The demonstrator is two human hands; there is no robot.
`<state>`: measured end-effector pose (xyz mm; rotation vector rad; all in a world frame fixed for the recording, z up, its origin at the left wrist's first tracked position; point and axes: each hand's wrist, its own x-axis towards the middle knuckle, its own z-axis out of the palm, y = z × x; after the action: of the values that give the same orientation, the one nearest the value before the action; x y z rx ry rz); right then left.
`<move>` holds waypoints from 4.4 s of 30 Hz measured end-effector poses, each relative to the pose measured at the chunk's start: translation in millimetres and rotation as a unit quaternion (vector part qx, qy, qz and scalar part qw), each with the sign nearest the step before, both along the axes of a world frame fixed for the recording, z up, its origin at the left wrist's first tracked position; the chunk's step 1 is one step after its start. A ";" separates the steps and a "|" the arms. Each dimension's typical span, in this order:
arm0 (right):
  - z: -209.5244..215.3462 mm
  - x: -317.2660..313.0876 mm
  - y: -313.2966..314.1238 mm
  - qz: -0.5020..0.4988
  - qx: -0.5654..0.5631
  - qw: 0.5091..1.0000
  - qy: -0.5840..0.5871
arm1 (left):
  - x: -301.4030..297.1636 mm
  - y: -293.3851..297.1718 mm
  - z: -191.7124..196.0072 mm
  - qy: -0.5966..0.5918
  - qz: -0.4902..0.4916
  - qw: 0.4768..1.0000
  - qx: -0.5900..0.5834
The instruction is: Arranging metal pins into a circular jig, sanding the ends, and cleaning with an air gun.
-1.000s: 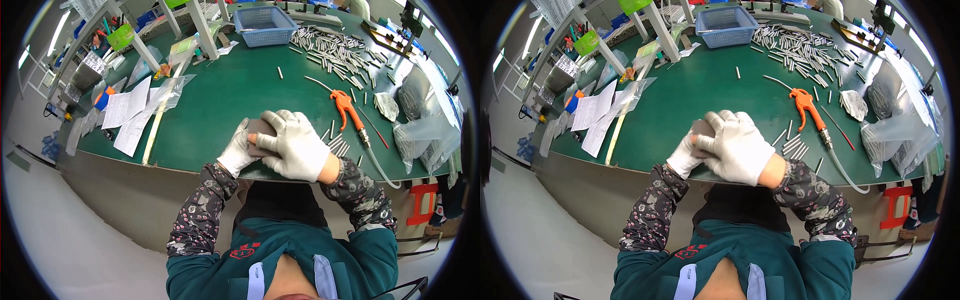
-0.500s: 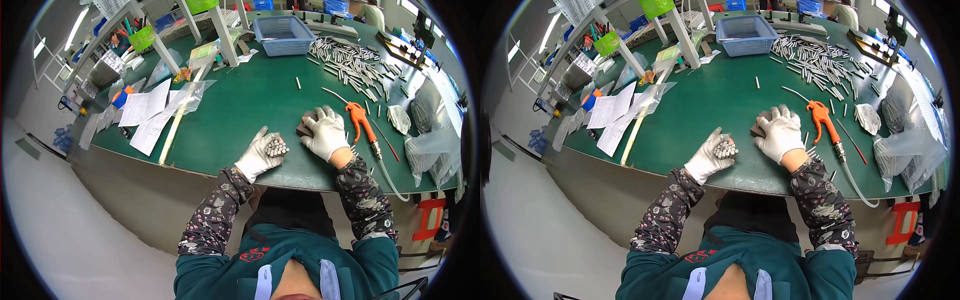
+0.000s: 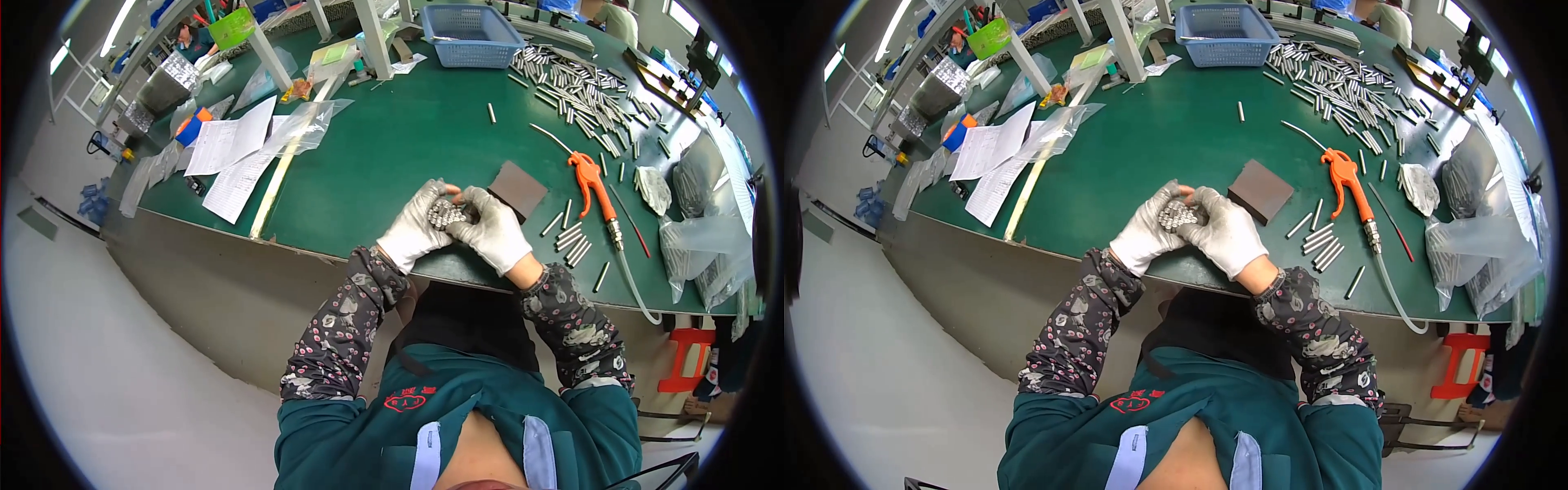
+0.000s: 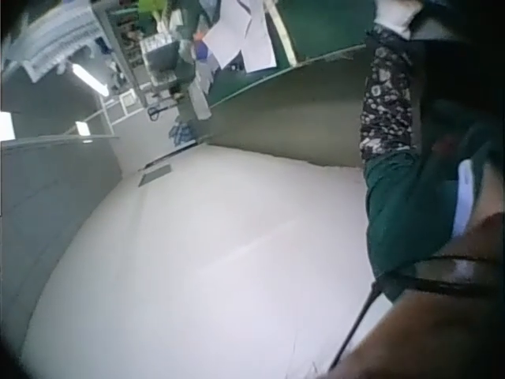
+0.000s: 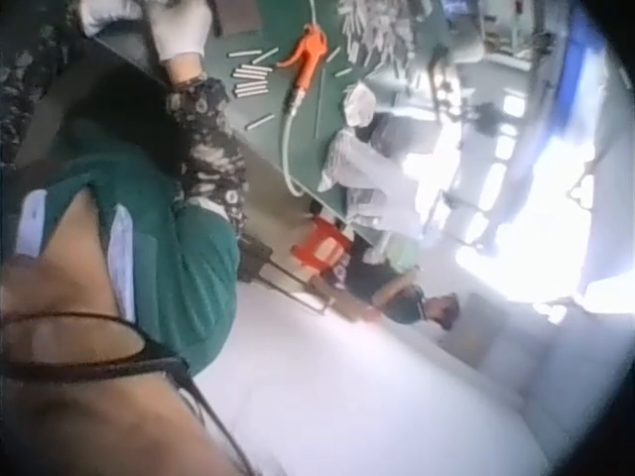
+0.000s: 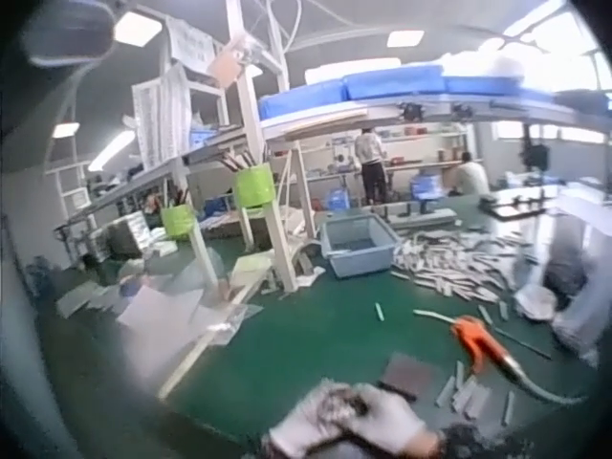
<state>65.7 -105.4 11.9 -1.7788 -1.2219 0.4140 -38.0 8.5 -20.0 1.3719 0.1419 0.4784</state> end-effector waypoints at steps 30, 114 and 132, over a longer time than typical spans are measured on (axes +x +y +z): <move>-6.0 -1.8 8.6 0.059 0.031 0.992 0.103 | -11.7 18.4 -23.0 -0.041 -0.003 0.999 0.031; 0.0 -9.5 -2.3 -0.006 0.131 0.991 0.015 | -1.7 -5.6 -6.9 0.031 0.183 0.953 0.241; -7.8 16.0 -18.7 0.001 0.115 0.845 0.522 | -5.4 -6.9 -6.5 0.044 0.166 0.957 0.235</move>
<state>81.7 -124.1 4.0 -1.0345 -0.4439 1.0179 -43.4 1.6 -26.5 1.8495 0.3515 0.7658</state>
